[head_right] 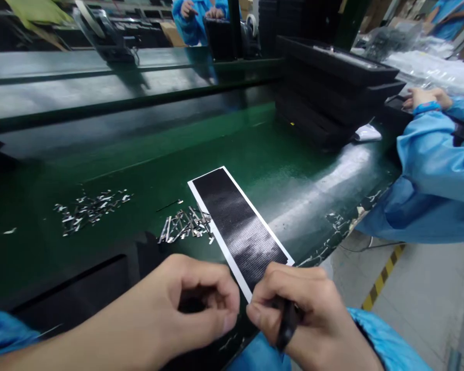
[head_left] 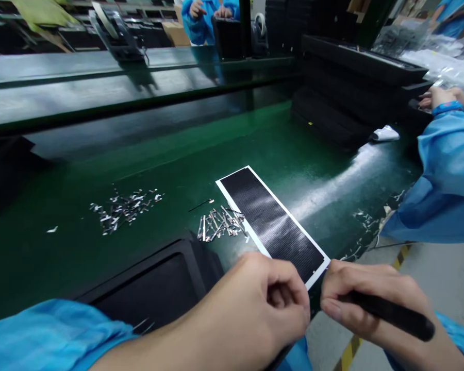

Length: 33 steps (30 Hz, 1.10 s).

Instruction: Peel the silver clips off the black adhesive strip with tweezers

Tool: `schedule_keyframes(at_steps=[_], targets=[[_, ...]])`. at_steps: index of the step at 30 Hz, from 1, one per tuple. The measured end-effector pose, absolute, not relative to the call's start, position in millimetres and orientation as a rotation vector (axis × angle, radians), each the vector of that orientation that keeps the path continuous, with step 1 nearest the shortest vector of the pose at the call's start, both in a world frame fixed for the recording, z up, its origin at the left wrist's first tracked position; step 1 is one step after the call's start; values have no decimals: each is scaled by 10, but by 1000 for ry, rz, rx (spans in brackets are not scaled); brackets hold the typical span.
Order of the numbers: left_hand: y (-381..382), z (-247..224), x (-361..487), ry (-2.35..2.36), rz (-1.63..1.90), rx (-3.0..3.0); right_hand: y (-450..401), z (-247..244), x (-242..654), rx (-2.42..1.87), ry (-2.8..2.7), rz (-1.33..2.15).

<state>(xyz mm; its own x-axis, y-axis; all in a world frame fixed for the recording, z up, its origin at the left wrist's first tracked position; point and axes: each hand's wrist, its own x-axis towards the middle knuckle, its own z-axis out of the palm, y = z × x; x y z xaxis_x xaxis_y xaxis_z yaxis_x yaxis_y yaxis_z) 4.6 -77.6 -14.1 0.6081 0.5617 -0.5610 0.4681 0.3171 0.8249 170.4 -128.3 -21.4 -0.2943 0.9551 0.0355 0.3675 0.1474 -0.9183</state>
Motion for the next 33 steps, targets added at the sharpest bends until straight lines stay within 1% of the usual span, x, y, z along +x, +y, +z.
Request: schedule_keyframes(at_steps=[3,5,9,12,19,26,33], targets=[[-766,-173,57,869,-21,1669,-1285,-283,1745,-1301,-1797,1201],[-738,-179,94,940,-102,1745,-1316,-330,1799,-1390,-1768,1162],[-682,-194,200,1209,-322,1616,-1433,-411,1930,-1435,-1736,848],[-679,-209,230,1237,-337,1635,-1527,-480,1971,-1456,-1723,661],[-691,-287,213,1248,-325,1520,-1597,-617,1931,-1556,-1678,631],[-685,-317,214,1200,-341,1548,-1617,-695,1794,-1663,-1317,752],[-696,-292,236,1214,-361,1519,-1591,-687,1751,-1652,-1333,763]])
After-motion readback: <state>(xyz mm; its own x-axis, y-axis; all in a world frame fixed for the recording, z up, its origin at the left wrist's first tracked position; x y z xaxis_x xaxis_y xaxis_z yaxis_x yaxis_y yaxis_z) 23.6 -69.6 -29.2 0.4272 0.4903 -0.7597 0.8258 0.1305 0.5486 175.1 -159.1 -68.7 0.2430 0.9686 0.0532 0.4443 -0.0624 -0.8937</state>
